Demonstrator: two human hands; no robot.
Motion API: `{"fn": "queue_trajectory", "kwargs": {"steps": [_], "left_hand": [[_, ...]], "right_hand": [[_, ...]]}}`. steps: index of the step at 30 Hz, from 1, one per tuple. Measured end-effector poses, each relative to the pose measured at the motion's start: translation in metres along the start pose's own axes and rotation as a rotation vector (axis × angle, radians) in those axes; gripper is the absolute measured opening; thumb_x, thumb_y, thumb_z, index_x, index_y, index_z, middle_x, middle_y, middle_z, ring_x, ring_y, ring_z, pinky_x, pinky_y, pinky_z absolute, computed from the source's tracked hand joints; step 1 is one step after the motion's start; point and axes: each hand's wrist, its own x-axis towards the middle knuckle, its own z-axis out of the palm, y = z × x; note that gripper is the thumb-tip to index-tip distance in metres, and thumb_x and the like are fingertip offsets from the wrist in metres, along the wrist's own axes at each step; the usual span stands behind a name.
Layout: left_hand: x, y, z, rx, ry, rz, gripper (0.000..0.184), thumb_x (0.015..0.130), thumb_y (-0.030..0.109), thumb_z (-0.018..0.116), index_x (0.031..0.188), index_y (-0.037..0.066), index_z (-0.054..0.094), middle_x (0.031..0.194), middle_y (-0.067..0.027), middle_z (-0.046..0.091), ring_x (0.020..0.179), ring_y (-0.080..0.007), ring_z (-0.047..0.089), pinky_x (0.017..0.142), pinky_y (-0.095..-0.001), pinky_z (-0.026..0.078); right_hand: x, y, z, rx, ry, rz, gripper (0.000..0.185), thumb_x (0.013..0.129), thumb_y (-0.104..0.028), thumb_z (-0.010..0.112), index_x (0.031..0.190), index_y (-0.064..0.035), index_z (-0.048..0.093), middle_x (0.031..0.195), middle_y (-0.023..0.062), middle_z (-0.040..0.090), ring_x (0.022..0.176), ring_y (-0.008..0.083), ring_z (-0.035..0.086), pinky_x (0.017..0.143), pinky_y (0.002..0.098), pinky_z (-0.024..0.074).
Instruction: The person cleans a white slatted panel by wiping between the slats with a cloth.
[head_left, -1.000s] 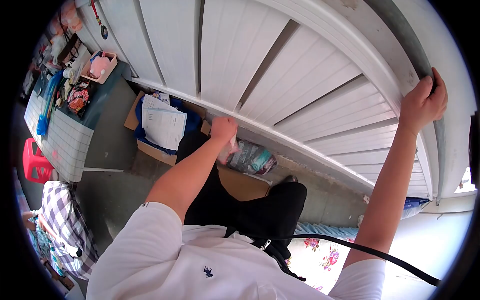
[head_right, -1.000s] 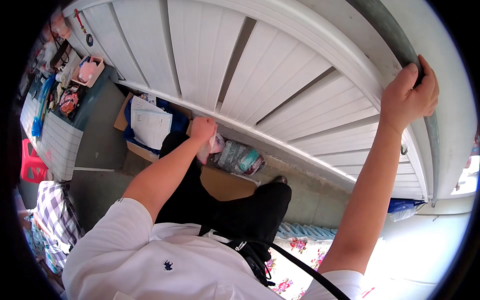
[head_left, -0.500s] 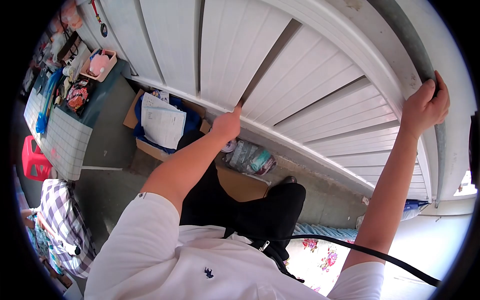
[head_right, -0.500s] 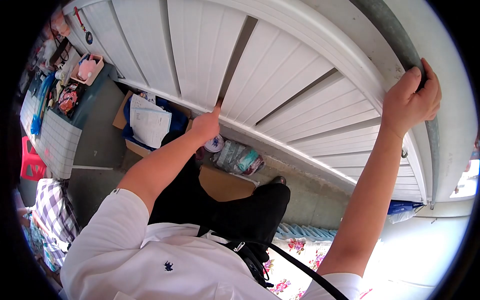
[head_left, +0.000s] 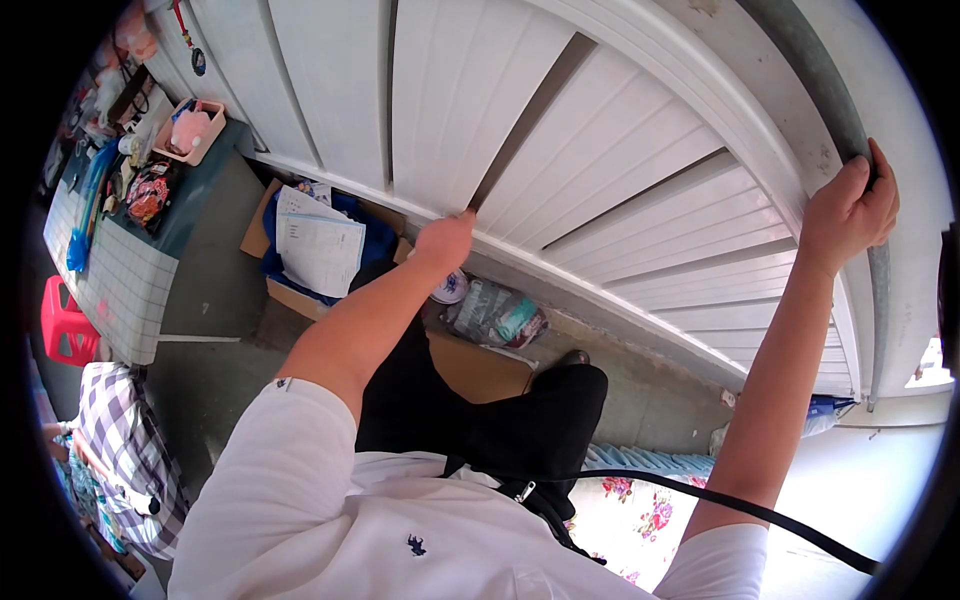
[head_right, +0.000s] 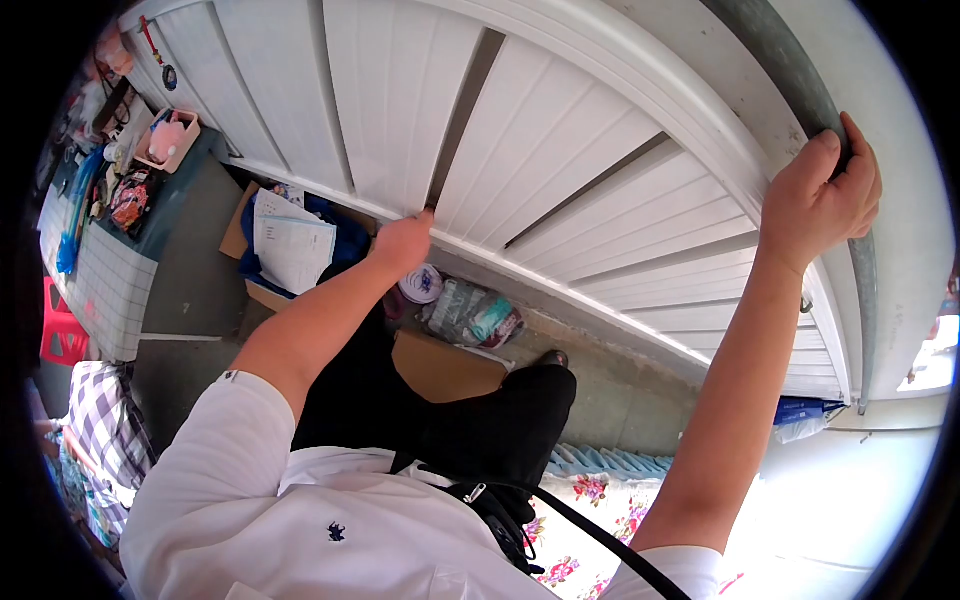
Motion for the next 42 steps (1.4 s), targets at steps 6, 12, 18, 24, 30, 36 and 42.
{"fn": "queue_trajectory", "kwargs": {"steps": [6, 12, 18, 24, 30, 36, 42], "left_hand": [[-0.013, -0.012, 0.002, 0.053, 0.084, 0.09, 0.028, 0.09, 0.01, 0.048, 0.116, 0.004, 0.056, 0.094, -0.0184, 0.07, 0.087, -0.0385, 0.069, 0.073, -0.0494, 0.056], [-0.006, -0.02, 0.018, 0.057, 0.14, 0.14, 0.023, 0.09, 0.011, 0.049, 0.111, 0.005, 0.057, 0.092, -0.0169, 0.07, 0.086, -0.0357, 0.07, 0.072, -0.0479, 0.057], [-0.008, -0.018, 0.019, 0.011, 0.139, 0.132, 0.028, 0.09, 0.012, 0.049, 0.116, 0.005, 0.055, 0.09, -0.0179, 0.069, 0.086, -0.0364, 0.07, 0.072, -0.0494, 0.056], [-0.018, -0.008, 0.007, -0.001, 0.0, 0.037, 0.058, 0.091, 0.012, 0.047, 0.147, 0.004, 0.035, 0.092, -0.0215, 0.07, 0.084, -0.0401, 0.068, 0.073, -0.0515, 0.054], [-0.01, -0.005, 0.014, 0.005, -0.037, -0.014, 0.064, 0.09, 0.011, 0.046, 0.152, 0.005, 0.03, 0.09, -0.0213, 0.07, 0.083, -0.0389, 0.069, 0.071, -0.0506, 0.055], [-0.01, -0.013, 0.025, 0.036, 0.048, 0.043, 0.054, 0.091, 0.011, 0.046, 0.144, 0.004, 0.042, 0.089, -0.0188, 0.069, 0.083, -0.0369, 0.069, 0.07, -0.049, 0.056], [-0.013, -0.018, 0.021, 0.051, 0.08, 0.112, 0.043, 0.091, 0.011, 0.047, 0.132, 0.001, 0.051, 0.093, -0.0177, 0.07, 0.086, -0.0355, 0.07, 0.072, -0.0472, 0.056]], "right_hand": [[0.0, -0.006, 0.001, 0.01, 0.028, 0.007, 0.033, 0.093, -0.034, 0.051, 0.113, -0.0176, 0.071, 0.117, 0.0056, 0.066, 0.118, 0.025, 0.052, 0.109, 0.0451, 0.0242], [0.0, -0.006, 0.001, 0.015, 0.029, -0.01, 0.033, 0.093, -0.034, 0.051, 0.112, -0.017, 0.072, 0.115, 0.0052, 0.066, 0.118, 0.0249, 0.052, 0.109, 0.0454, 0.025], [0.0, -0.006, 0.001, 0.005, 0.038, -0.008, 0.033, 0.092, -0.033, 0.051, 0.112, -0.0165, 0.072, 0.114, 0.0058, 0.067, 0.116, 0.026, 0.053, 0.108, 0.0454, 0.0267], [0.001, -0.001, 0.002, 0.021, 0.011, 0.01, 0.034, 0.092, -0.033, 0.05, 0.112, -0.0167, 0.072, 0.114, 0.0067, 0.067, 0.115, 0.0269, 0.053, 0.107, 0.0459, 0.0276], [0.0, -0.003, 0.001, 0.006, 0.015, -0.002, 0.034, 0.092, -0.034, 0.05, 0.112, -0.0172, 0.072, 0.115, 0.0072, 0.066, 0.114, 0.0273, 0.054, 0.107, 0.0469, 0.0281], [0.0, 0.001, 0.001, 0.02, 0.007, -0.015, 0.034, 0.093, -0.035, 0.05, 0.112, -0.0171, 0.073, 0.115, 0.0074, 0.066, 0.114, 0.0269, 0.054, 0.107, 0.0469, 0.0275], [0.002, 0.003, 0.002, 0.031, 0.006, -0.02, 0.034, 0.092, -0.035, 0.051, 0.111, -0.0164, 0.073, 0.114, 0.0075, 0.067, 0.113, 0.0267, 0.055, 0.107, 0.0471, 0.0281]]}}
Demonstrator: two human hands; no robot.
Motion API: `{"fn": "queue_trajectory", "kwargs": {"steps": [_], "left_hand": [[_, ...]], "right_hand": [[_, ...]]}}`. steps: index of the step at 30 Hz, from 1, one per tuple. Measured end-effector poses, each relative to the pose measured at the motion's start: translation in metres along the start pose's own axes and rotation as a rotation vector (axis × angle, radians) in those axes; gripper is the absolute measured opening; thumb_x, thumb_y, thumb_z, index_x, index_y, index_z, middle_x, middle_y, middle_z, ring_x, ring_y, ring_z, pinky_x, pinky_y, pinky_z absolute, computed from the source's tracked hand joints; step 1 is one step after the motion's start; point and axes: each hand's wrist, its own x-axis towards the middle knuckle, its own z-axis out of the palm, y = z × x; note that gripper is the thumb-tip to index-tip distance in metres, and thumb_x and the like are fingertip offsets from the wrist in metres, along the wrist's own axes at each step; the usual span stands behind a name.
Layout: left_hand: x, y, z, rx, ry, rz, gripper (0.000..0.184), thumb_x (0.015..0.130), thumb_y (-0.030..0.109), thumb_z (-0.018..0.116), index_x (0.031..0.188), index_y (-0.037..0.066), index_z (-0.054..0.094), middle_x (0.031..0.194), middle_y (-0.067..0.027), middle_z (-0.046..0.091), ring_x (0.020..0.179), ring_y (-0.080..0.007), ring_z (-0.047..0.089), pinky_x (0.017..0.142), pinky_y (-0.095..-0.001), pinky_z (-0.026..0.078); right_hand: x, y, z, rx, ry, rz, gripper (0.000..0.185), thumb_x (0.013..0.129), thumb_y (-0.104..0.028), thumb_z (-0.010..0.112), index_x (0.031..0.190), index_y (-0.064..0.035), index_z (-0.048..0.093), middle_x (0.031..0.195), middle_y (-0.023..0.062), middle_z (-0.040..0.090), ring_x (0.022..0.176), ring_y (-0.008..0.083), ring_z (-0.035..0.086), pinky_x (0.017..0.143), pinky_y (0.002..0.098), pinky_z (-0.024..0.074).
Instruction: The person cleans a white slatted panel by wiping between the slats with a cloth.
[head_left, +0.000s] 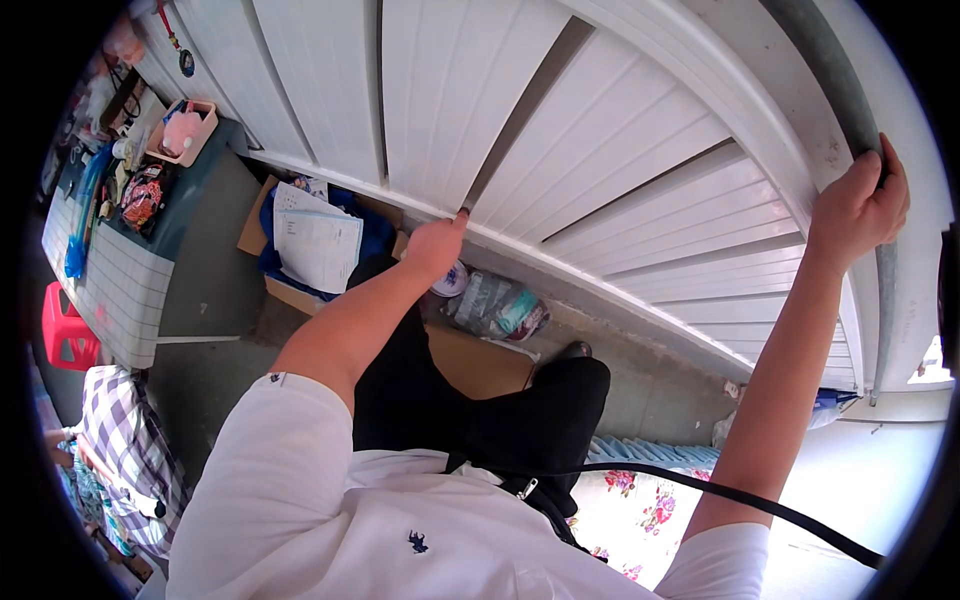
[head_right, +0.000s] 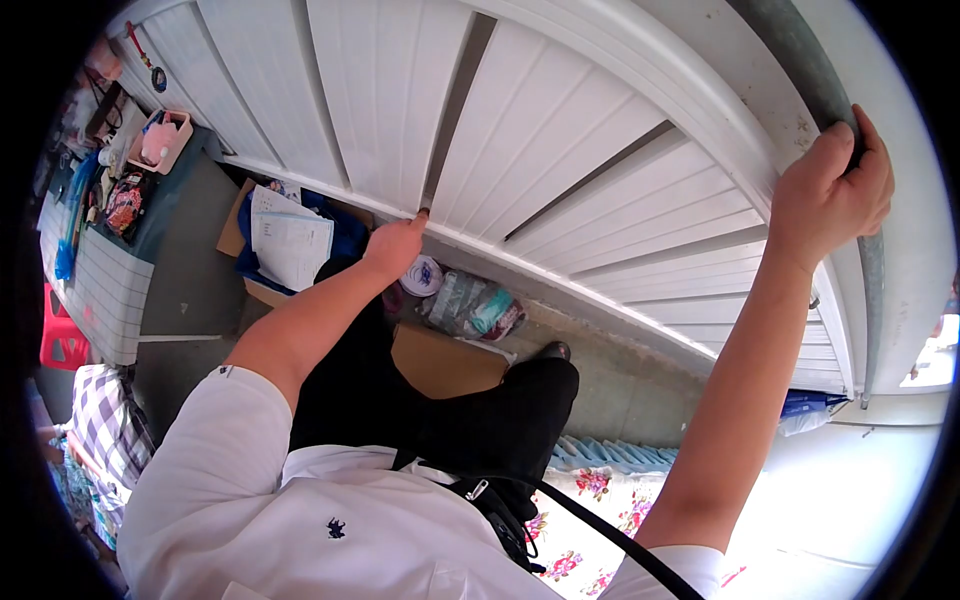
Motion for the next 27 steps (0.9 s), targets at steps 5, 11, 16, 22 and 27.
{"fn": "queue_trajectory", "kwargs": {"steps": [5, 11, 16, 22, 27], "left_hand": [[-0.005, 0.004, -0.015, 0.042, -0.04, 0.027, 0.039, 0.091, 0.011, 0.048, 0.128, -0.001, 0.053, 0.097, -0.0179, 0.07, 0.087, -0.0346, 0.07, 0.074, -0.046, 0.056], [-0.011, 0.0, -0.003, -0.134, 0.085, -0.01, 0.036, 0.091, 0.015, 0.052, 0.123, -0.003, 0.053, 0.094, -0.0194, 0.07, 0.087, -0.0379, 0.069, 0.074, -0.0503, 0.054], [0.013, -0.001, 0.037, -0.761, 0.28, -0.634, 0.03, 0.086, 0.023, 0.065, 0.098, -0.003, 0.062, 0.08, -0.0163, 0.07, 0.069, -0.0298, 0.068, 0.065, -0.0414, 0.054], [0.034, 0.011, 0.026, -1.124, 0.176, -0.9, 0.032, 0.082, 0.027, 0.074, 0.075, -0.004, 0.068, 0.073, -0.0117, 0.07, 0.06, -0.0186, 0.064, 0.055, -0.0347, 0.049], [0.028, 0.015, 0.025, -1.11, 0.2, -0.88, 0.029, 0.086, 0.023, 0.074, 0.077, -0.004, 0.07, 0.073, -0.0099, 0.07, 0.059, -0.0181, 0.064, 0.055, -0.0349, 0.049]], "right_hand": [[-0.001, 0.0, 0.0, -0.039, 0.008, 0.002, 0.033, 0.092, -0.033, 0.052, 0.111, -0.016, 0.073, 0.114, 0.006, 0.067, 0.112, 0.0258, 0.056, 0.107, 0.0467, 0.0283], [-0.001, -0.008, -0.002, -0.041, 0.019, 0.001, 0.033, 0.092, -0.032, 0.051, 0.111, -0.0158, 0.072, 0.113, 0.0038, 0.067, 0.114, 0.0252, 0.055, 0.107, 0.0458, 0.0274], [-0.001, -0.013, -0.002, -0.004, 0.021, 0.018, 0.034, 0.092, -0.033, 0.051, 0.111, -0.0154, 0.072, 0.112, 0.003, 0.067, 0.116, 0.0246, 0.053, 0.108, 0.0453, 0.0252], [-0.001, -0.011, 0.0, -0.024, 0.052, -0.006, 0.034, 0.092, -0.032, 0.05, 0.11, -0.0151, 0.073, 0.11, 0.0032, 0.068, 0.114, 0.025, 0.055, 0.107, 0.0461, 0.0272], [-0.001, -0.007, 0.0, 0.015, 0.045, -0.027, 0.032, 0.091, -0.032, 0.051, 0.108, -0.016, 0.073, 0.108, 0.0033, 0.068, 0.109, 0.0253, 0.057, 0.105, 0.0456, 0.0284]]}}
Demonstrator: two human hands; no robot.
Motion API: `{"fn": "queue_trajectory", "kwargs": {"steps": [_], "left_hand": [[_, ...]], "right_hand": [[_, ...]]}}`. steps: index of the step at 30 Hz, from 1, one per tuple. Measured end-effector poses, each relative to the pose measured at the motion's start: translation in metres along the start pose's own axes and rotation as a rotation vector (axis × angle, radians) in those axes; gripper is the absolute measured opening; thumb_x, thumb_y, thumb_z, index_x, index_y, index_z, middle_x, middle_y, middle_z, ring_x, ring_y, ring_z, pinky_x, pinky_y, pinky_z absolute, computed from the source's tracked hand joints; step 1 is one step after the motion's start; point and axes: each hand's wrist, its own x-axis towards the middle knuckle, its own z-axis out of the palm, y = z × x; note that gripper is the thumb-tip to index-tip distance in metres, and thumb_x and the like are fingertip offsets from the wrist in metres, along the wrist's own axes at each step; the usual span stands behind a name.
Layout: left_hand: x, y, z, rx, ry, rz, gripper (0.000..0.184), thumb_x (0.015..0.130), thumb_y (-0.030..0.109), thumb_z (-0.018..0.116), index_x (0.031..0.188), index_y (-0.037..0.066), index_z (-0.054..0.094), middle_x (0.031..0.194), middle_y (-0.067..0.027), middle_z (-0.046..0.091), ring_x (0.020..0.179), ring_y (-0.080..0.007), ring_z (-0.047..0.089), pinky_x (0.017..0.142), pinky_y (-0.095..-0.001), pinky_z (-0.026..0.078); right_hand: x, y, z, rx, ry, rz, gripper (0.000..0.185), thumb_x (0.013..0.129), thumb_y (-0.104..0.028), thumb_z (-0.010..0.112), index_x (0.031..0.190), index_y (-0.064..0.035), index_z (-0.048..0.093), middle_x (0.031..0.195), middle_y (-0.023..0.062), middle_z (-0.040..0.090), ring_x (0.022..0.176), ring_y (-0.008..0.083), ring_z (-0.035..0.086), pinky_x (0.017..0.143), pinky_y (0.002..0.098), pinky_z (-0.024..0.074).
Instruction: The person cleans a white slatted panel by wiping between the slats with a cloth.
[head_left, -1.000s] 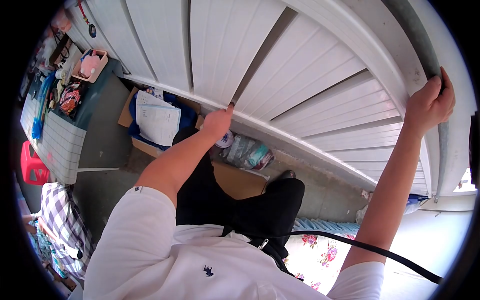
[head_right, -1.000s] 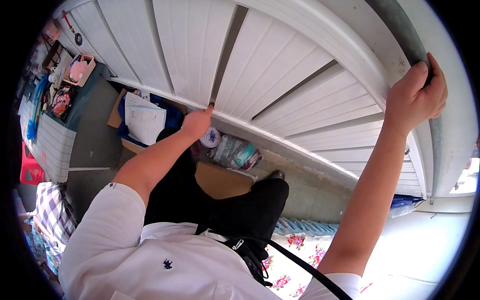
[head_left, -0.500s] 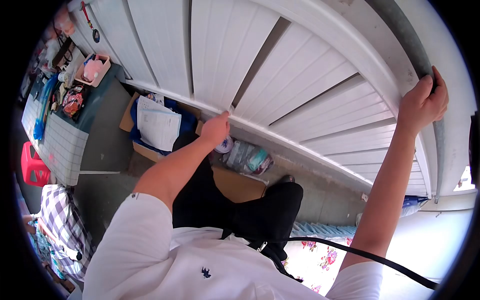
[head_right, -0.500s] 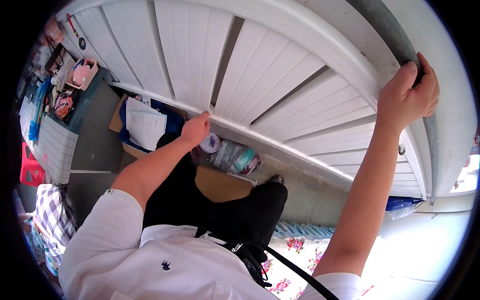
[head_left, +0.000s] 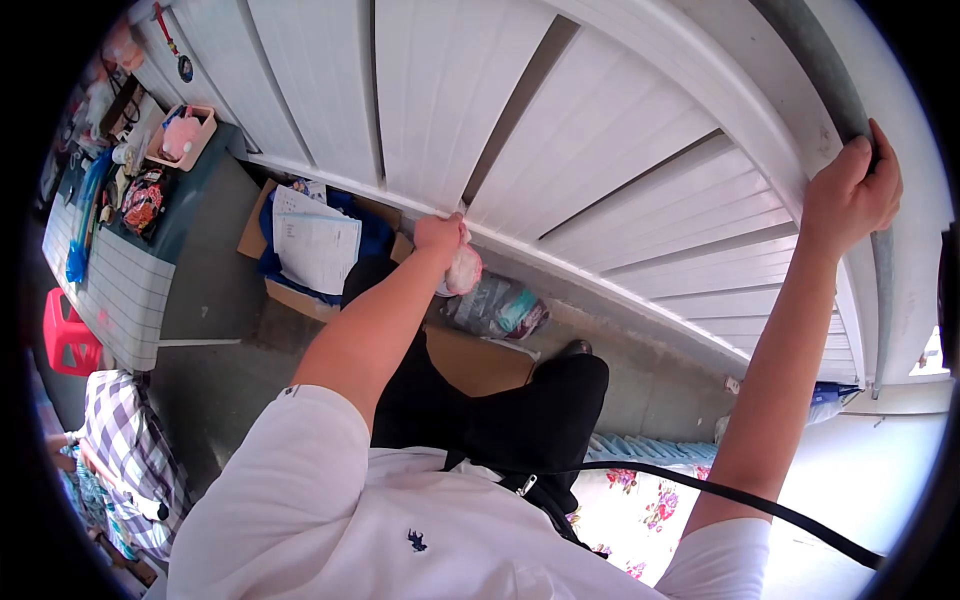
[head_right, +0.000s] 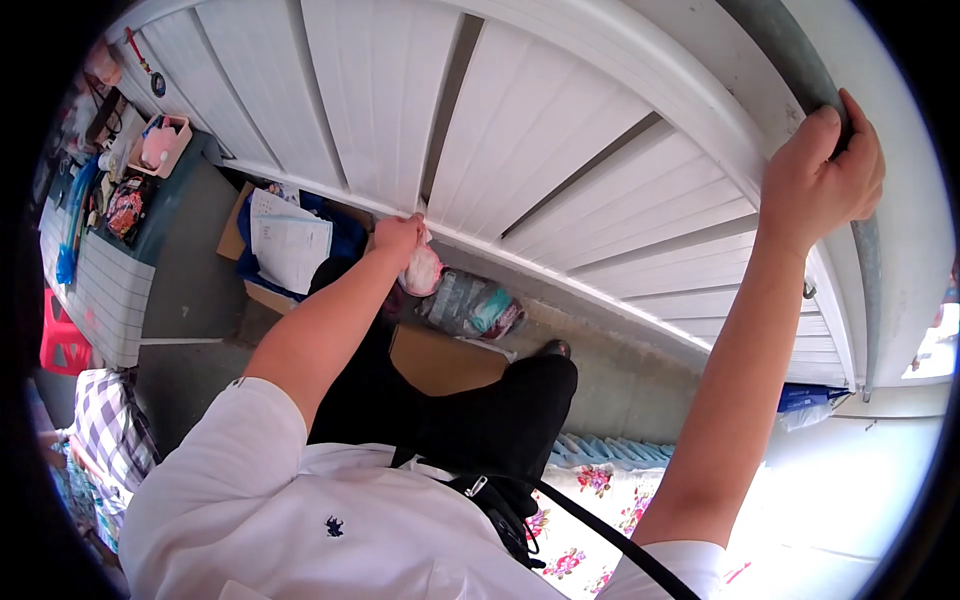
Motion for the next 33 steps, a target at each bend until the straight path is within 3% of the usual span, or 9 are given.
{"fn": "queue_trajectory", "kwargs": {"steps": [3, 6, 9, 12, 18, 21, 24, 27, 33], "left_hand": [[0.014, -0.016, 0.005, -0.13, -0.068, -0.004, 0.023, 0.087, 0.017, 0.07, 0.079, -0.003, 0.07, 0.074, -0.0092, 0.07, 0.062, -0.0179, 0.064, 0.055, -0.0354, 0.048], [-0.004, -0.009, -0.011, -0.007, -0.124, -0.032, 0.018, 0.088, 0.014, 0.066, 0.079, -0.002, 0.069, 0.076, -0.0082, 0.069, 0.065, -0.0169, 0.064, 0.056, -0.0347, 0.048], [0.012, -0.026, -0.013, -0.311, -0.226, -0.113, 0.016, 0.088, 0.013, 0.066, 0.081, -0.001, 0.069, 0.078, -0.0073, 0.068, 0.068, -0.0161, 0.062, 0.059, -0.0334, 0.048], [0.022, -0.025, -0.009, -0.415, -0.202, -0.126, 0.029, 0.084, 0.024, 0.072, 0.078, -0.004, 0.071, 0.073, -0.013, 0.07, 0.066, -0.0208, 0.065, 0.061, -0.0364, 0.049], [0.029, -0.029, -0.003, -0.09, -0.103, -0.024, 0.039, 0.085, 0.034, 0.075, 0.082, -0.005, 0.073, 0.079, -0.0133, 0.072, 0.068, -0.0207, 0.065, 0.065, -0.0381, 0.05], [0.011, -0.006, -0.012, -0.058, -0.18, -0.104, 0.031, 0.088, 0.028, 0.076, 0.084, -0.002, 0.068, 0.081, -0.0065, 0.065, 0.07, -0.0153, 0.058, 0.064, -0.0347, 0.048], [0.042, -0.042, -0.003, -0.21, -0.205, -0.147, 0.036, 0.086, 0.031, 0.073, 0.091, -0.005, 0.073, 0.09, -0.0169, 0.073, 0.074, -0.0228, 0.068, 0.068, -0.0371, 0.052], [0.054, -0.044, 0.0, -0.154, -0.209, -0.197, 0.032, 0.088, 0.027, 0.07, 0.096, -0.004, 0.071, 0.093, -0.0146, 0.071, 0.079, -0.0224, 0.066, 0.067, -0.037, 0.052], [0.055, -0.027, 0.02, -0.574, -0.389, -0.494, 0.029, 0.09, 0.03, 0.068, 0.092, 0.001, 0.064, 0.084, -0.008, 0.064, 0.076, -0.0224, 0.063, 0.068, -0.0377, 0.053]], "right_hand": [[0.001, 0.0, 0.0, -0.022, 0.002, 0.027, 0.032, 0.091, -0.032, 0.051, 0.107, -0.0165, 0.073, 0.107, 0.0033, 0.068, 0.107, 0.0251, 0.058, 0.105, 0.0453, 0.0281], [0.0, 0.003, 0.001, -0.016, -0.006, 0.038, 0.032, 0.09, -0.033, 0.052, 0.108, -0.0167, 0.073, 0.108, 0.003, 0.067, 0.109, 0.0242, 0.056, 0.105, 0.045, 0.027], [0.0, 0.001, 0.001, -0.003, -0.004, 0.035, 0.032, 0.091, -0.033, 0.052, 0.108, -0.0171, 0.073, 0.11, 0.0026, 0.066, 0.112, 0.0235, 0.054, 0.106, 0.0446, 0.0252], [-0.001, 0.002, -0.001, 0.002, -0.013, 0.028, 0.032, 0.091, -0.033, 0.052, 0.108, -0.0172, 0.073, 0.111, 0.0024, 0.066, 0.114, 0.0234, 0.052, 0.107, 0.0441, 0.0241], [0.0, 0.001, 0.0, -0.001, -0.022, 0.041, 0.032, 0.09, -0.033, 0.052, 0.108, -0.0173, 0.073, 0.111, 0.0023, 0.066, 0.114, 0.0239, 0.053, 0.107, 0.0443, 0.0246], [0.002, 0.005, -0.002, -0.005, -0.05, 0.047, 0.031, 0.09, -0.033, 0.053, 0.108, -0.0177, 0.073, 0.11, 0.0019, 0.066, 0.113, 0.0241, 0.054, 0.107, 0.0445, 0.0252], [0.0, 0.003, -0.001, -0.019, -0.025, 0.049, 0.031, 0.09, -0.033, 0.053, 0.108, -0.0181, 0.073, 0.11, 0.0016, 0.066, 0.112, 0.0245, 0.054, 0.107, 0.0445, 0.0257], [-0.001, 0.004, 0.001, -0.019, -0.005, 0.039, 0.03, 0.09, -0.033, 0.054, 0.108, -0.0184, 0.073, 0.11, 0.0017, 0.067, 0.112, 0.0248, 0.055, 0.107, 0.0444, 0.0257], [-0.001, 0.003, 0.001, -0.005, 0.012, 0.029, 0.03, 0.09, -0.033, 0.054, 0.108, -0.0186, 0.073, 0.109, 0.0024, 0.067, 0.111, 0.0248, 0.055, 0.106, 0.0446, 0.0268]]}}
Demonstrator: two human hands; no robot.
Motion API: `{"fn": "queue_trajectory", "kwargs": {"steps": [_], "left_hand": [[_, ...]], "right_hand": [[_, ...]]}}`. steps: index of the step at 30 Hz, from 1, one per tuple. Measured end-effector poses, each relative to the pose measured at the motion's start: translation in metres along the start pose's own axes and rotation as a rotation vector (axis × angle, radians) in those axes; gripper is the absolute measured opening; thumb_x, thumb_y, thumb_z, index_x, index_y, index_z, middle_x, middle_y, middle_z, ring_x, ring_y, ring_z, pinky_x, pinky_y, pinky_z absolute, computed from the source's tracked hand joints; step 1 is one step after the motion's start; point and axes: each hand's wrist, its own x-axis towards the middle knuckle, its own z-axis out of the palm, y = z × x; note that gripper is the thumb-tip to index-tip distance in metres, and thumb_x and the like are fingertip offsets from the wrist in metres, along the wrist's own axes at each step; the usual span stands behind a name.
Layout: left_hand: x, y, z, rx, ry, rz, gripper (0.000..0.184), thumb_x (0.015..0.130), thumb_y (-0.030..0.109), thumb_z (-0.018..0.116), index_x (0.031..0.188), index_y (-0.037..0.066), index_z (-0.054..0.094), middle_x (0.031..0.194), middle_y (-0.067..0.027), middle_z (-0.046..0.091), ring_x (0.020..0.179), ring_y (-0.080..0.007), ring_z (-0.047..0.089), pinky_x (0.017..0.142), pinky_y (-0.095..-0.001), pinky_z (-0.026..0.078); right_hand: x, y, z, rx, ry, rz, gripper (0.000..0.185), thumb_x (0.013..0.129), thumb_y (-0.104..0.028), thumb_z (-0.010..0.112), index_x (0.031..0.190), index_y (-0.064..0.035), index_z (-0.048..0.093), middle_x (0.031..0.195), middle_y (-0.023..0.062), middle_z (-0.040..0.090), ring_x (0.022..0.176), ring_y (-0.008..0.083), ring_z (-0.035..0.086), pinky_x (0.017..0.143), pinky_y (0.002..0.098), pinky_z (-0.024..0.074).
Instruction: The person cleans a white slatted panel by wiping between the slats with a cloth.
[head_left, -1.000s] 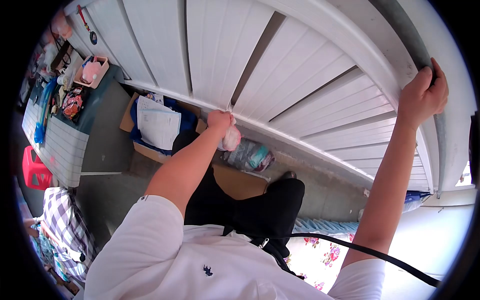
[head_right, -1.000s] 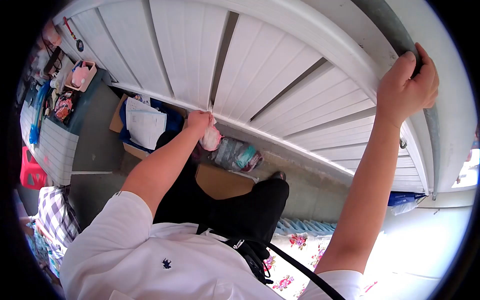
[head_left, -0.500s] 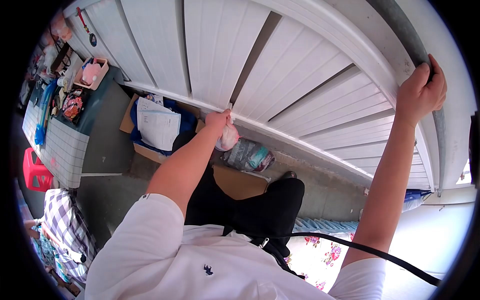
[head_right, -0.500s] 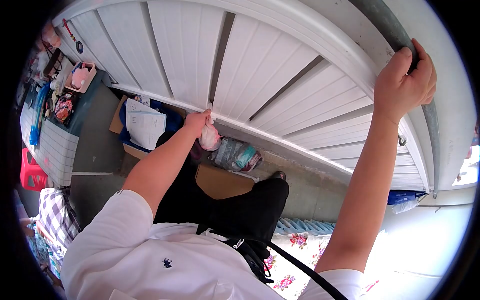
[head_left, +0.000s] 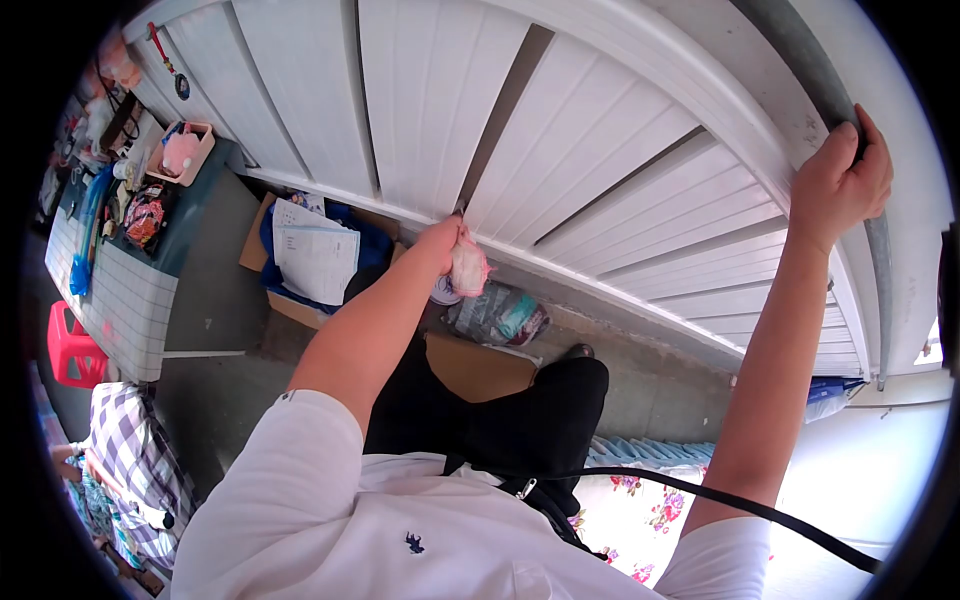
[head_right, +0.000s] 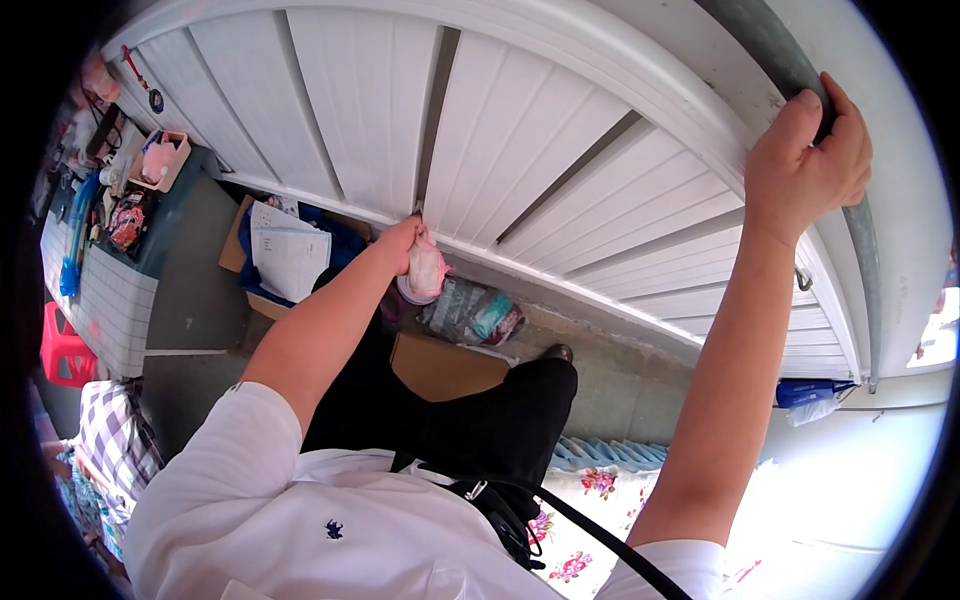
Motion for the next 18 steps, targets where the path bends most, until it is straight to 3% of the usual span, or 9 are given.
{"fn": "queue_trajectory", "kwargs": {"steps": [3, 9, 12, 15, 18], "left_hand": [[-0.019, 0.0, 0.015, 0.015, 0.121, 0.023, 0.031, 0.092, 0.033, 0.068, 0.087, 0.003, 0.064, 0.082, -0.0075, 0.062, 0.075, -0.0225, 0.062, 0.069, -0.0379, 0.053], [-0.002, -0.004, 0.005, 0.088, 0.105, 0.121, 0.032, 0.093, 0.033, 0.067, 0.086, 0.001, 0.064, 0.083, -0.0085, 0.064, 0.073, -0.0211, 0.061, 0.068, -0.0392, 0.052], [-0.002, -0.003, 0.001, 0.205, 0.129, 0.199, 0.028, 0.092, 0.028, 0.067, 0.086, 0.0, 0.066, 0.085, -0.0101, 0.065, 0.073, -0.0218, 0.061, 0.067, -0.0401, 0.052], [-0.016, -0.002, 0.006, 0.021, 0.156, 0.171, 0.017, 0.093, 0.016, 0.063, 0.085, 0.001, 0.065, 0.084, -0.0085, 0.063, 0.071, -0.0213, 0.06, 0.063, -0.0386, 0.052], [-0.031, 0.0, 0.0, 0.29, 0.17, 0.201, 0.017, 0.094, 0.013, 0.06, 0.086, -0.001, 0.064, 0.085, -0.0081, 0.065, 0.073, -0.0231, 0.062, 0.068, -0.0376, 0.054]], "right_hand": [[0.001, 0.0, 0.0, 0.006, -0.007, 0.011, 0.03, 0.091, -0.033, 0.053, 0.108, -0.0184, 0.073, 0.109, 0.003, 0.067, 0.111, 0.025, 0.055, 0.105, 0.0449, 0.0278], [0.0, 0.001, 0.001, -0.006, 0.002, -0.017, 0.031, 0.091, -0.033, 0.053, 0.108, -0.0178, 0.074, 0.107, 0.0034, 0.067, 0.109, 0.0254, 0.056, 0.104, 0.0447, 0.0287], [0.003, 0.002, 0.0, 0.011, -0.014, -0.01, 0.031, 0.09, -0.033, 0.053, 0.107, -0.0171, 0.074, 0.106, 0.0026, 0.068, 0.108, 0.0247, 0.057, 0.104, 0.0444, 0.0291], [0.002, 0.004, -0.002, 0.029, -0.036, 0.007, 0.03, 0.09, -0.032, 0.054, 0.106, -0.0166, 0.074, 0.105, 0.0017, 0.068, 0.106, 0.0242, 0.058, 0.103, 0.0445, 0.0305], [0.003, 0.003, 0.0, -0.015, -0.013, -0.023, 0.029, 0.089, -0.031, 0.055, 0.105, -0.0164, 0.074, 0.106, 0.0009, 0.069, 0.104, 0.0241, 0.059, 0.101, 0.0442, 0.0324]]}}
